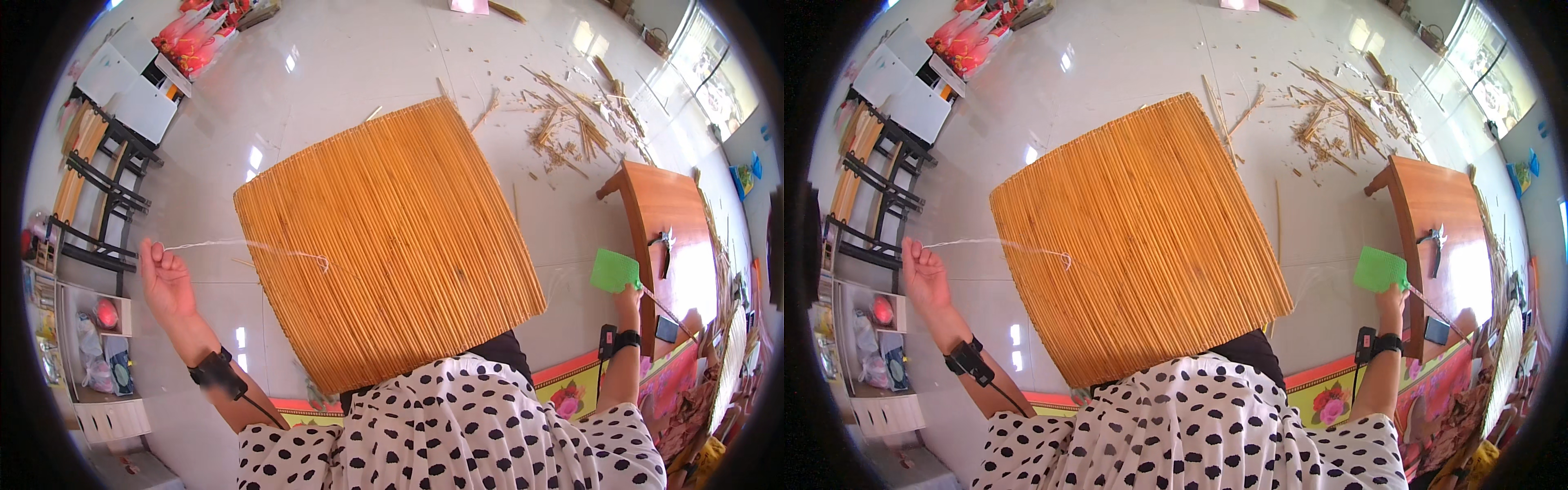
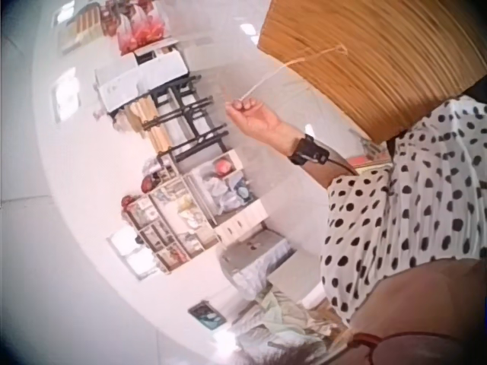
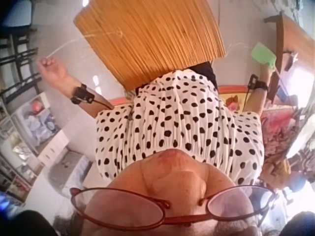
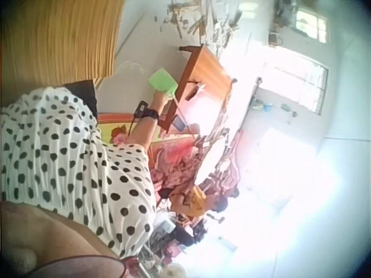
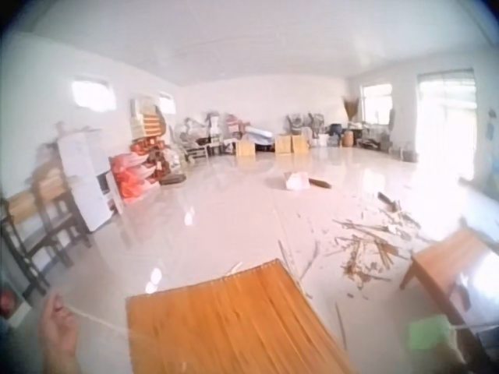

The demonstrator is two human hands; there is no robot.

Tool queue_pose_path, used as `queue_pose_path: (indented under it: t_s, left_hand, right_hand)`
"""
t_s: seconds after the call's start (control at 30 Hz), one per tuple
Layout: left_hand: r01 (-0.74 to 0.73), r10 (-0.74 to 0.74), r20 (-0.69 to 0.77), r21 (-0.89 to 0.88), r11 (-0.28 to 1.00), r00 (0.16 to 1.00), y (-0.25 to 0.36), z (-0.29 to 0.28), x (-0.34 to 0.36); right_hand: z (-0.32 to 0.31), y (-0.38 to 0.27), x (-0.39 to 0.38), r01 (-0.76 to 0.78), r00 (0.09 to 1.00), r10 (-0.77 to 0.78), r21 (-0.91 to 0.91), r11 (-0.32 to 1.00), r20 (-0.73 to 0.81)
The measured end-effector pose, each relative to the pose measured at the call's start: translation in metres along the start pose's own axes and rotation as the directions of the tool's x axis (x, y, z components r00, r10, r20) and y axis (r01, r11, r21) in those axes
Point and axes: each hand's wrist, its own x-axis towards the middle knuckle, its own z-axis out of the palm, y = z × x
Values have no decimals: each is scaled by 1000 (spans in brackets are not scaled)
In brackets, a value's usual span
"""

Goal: The person sits on the floor and weaves a white string through the edge of a rectangular bamboo mat. They tie knots to secure the string, cut the excess with scissors, and continue threading the string along the mat's edge.

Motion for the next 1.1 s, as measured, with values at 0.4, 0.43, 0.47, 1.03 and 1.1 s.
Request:
queue_pose_path:
  t_s: [0.4, 0.43, 0.47, 1.03, 1.1]
  left_hand:
    - [34, -24, -49, 213, 977, 999, -12, 11, -22]
    - [41, -27, -63, 221, 974, 998, -16, 16, -24]
    - [53, -46, -34, 222, 974, 998, -17, 16, -24]
    - [156, -174, 24, 341, 927, 984, -30, 10, -28]
    - [150, -153, -21, 367, 918, 988, -30, 9, -26]
  right_hand:
    - [-107, -249, -129, 41, 675, -700, 935, 351, 234]
    - [-117, -265, -142, -49, 611, -752, 960, 274, 246]
    - [-124, -278, -151, -143, 541, -804, 969, 203, 248]
    - [-129, -303, -92, -174, 609, -772, 980, 93, 181]
    - [-118, -280, -72, -217, 692, -698, 975, 42, 184]
